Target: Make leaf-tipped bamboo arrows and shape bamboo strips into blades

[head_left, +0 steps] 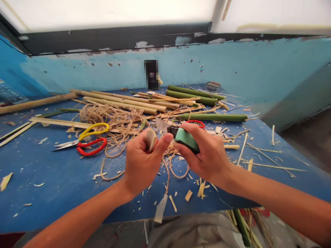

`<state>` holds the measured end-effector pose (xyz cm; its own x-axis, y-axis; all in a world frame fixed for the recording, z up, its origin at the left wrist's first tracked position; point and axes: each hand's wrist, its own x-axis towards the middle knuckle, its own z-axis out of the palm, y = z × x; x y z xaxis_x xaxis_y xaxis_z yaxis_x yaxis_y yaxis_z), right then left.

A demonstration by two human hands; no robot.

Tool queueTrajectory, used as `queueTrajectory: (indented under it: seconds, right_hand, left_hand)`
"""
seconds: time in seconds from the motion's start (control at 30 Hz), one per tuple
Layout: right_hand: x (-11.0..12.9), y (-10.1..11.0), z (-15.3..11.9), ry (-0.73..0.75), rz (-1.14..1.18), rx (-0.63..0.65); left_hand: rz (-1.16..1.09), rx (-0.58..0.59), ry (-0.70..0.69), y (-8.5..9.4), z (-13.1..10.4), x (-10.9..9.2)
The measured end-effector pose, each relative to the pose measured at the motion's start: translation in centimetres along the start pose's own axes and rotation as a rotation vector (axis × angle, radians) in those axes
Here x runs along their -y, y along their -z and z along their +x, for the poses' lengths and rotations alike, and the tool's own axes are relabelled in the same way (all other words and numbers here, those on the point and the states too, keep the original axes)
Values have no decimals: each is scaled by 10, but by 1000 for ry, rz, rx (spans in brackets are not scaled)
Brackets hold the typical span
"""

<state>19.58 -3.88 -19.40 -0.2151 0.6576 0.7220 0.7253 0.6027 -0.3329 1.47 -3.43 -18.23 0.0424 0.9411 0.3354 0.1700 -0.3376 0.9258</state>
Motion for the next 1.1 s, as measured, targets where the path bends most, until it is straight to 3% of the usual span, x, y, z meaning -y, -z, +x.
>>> queueTrajectory:
  seconds: [0.13,0.3,0.63,0.93,1.1]
  right_hand:
    - [-11,5,5,7,60,-12]
    - [-21,12,8,167,161,122]
    - [-20,12,7,268,170,253]
    - [-4,14,1,195,31,159]
    - [1,0,-1,52,23,114]
  left_hand:
    - [-65,61,69,7,7,4]
    - [-231,236,118,10,5,4]
    - [-308,480,181,10,4,-2]
    - [-186,333,122,8,0,1]
    - [-156,139,121,1,3,5]
